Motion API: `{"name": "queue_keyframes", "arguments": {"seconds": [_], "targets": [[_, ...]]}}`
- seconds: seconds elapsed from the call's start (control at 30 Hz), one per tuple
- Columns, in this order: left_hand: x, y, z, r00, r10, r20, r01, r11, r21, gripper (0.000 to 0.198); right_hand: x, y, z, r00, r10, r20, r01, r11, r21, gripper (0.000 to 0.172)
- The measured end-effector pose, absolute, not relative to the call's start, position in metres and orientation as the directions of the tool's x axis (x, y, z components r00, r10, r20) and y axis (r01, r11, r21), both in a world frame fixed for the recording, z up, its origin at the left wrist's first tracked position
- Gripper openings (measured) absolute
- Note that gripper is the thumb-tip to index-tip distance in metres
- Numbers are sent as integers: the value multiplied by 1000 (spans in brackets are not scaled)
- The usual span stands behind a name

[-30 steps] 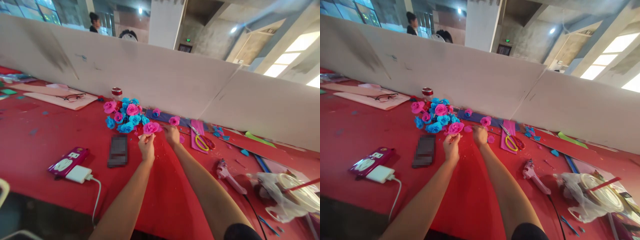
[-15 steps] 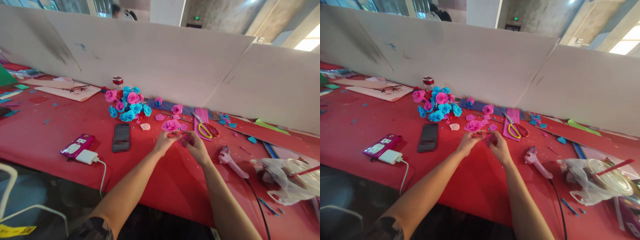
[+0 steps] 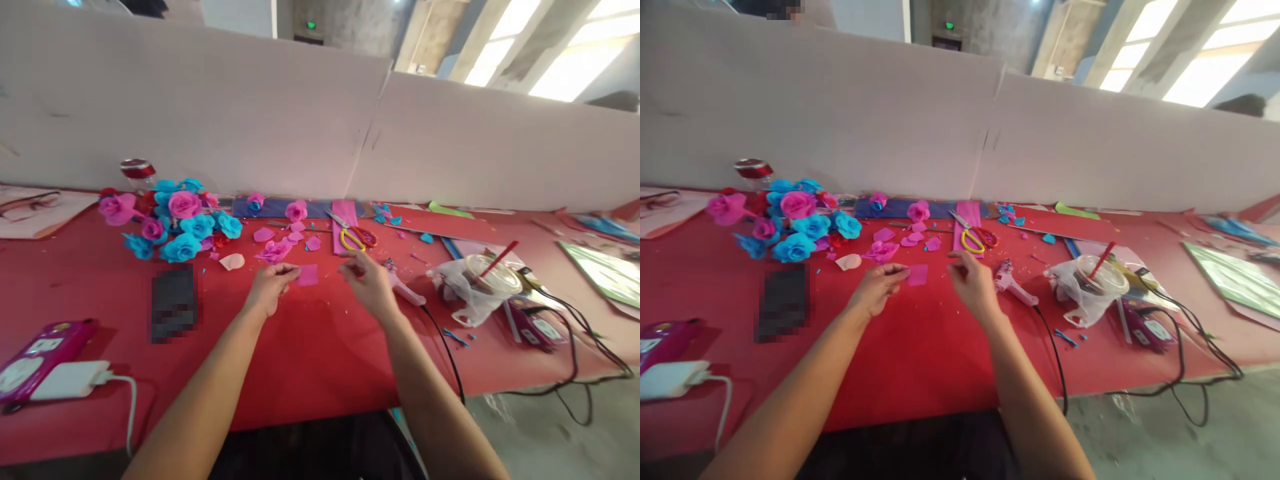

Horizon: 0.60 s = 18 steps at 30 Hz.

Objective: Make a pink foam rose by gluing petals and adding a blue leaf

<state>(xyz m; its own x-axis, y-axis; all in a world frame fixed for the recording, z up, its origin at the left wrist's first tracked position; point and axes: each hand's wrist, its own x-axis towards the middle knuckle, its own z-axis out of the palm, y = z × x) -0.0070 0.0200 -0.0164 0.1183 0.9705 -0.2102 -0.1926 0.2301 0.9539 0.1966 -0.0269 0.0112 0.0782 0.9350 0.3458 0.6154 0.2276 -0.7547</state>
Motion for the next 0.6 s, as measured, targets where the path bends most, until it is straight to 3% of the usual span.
{"name": "queue_keyframes", "arguments": {"seconds": [0.07,0.13,0.2,0.27,0.4,0.6], "targets": [[-5,17,-16,188,952,-241,-164,273,948,28,232,-48,14,181,916,357,781,86,-618,28],[-2,13,-17,269,925,-268,-104,305,947,24,265,-66,11,204,916,345,940,-84,-332,36],[0,11,-20,310,906,-287,-17,307,952,20,285,-78,4,224,938,264,975,-215,-64,38],[0,11,-23,293,911,-289,73,280,957,18,294,-83,-4,254,956,146,959,-269,89,36],[-2,14,-30,257,925,-281,191,236,953,19,294,-79,-14,278,958,73,952,-285,109,37],[-3,18,-36,250,921,-300,214,250,944,21,293,-70,-10,295,945,139,955,-288,-71,39]]}}
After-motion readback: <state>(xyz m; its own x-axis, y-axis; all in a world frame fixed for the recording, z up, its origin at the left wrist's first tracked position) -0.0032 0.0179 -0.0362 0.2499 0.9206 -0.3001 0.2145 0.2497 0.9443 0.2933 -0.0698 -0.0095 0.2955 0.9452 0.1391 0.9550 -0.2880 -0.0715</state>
